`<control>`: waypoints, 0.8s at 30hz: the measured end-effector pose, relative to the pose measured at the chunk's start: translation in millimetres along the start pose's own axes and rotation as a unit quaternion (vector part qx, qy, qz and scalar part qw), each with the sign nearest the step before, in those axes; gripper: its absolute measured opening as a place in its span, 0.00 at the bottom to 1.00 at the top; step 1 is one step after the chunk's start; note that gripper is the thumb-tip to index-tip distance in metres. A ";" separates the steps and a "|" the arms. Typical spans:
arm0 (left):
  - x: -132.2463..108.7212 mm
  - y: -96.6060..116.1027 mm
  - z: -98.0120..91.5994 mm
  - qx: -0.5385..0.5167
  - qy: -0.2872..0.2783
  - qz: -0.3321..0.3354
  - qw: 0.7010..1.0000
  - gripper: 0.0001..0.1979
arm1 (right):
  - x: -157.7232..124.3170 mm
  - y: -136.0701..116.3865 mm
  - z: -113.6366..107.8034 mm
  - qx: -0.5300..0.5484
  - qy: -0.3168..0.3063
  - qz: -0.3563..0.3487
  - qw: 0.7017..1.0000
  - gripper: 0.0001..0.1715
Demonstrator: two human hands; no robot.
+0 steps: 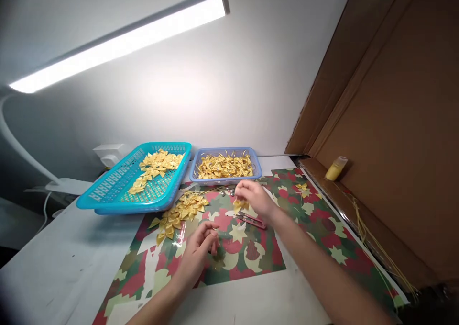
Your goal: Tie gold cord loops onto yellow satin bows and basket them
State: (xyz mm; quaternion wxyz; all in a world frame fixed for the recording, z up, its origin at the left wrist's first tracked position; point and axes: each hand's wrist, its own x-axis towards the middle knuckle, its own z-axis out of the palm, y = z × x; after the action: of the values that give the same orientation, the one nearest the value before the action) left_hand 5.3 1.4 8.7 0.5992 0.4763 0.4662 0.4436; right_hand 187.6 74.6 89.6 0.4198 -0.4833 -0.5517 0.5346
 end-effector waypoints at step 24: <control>0.1 5.2 0.8 -0.055 0.013 0.051 0.997 0.11 | 88.0 -49.8 83.4 -0.036 -0.049 -0.017 0.998 0.09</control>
State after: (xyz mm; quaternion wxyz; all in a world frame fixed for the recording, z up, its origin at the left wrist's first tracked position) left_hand 5.6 2.2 14.0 0.5952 0.4599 0.4240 0.5044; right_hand 85.8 147.6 128.2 0.3834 -0.4619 -0.5990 0.5300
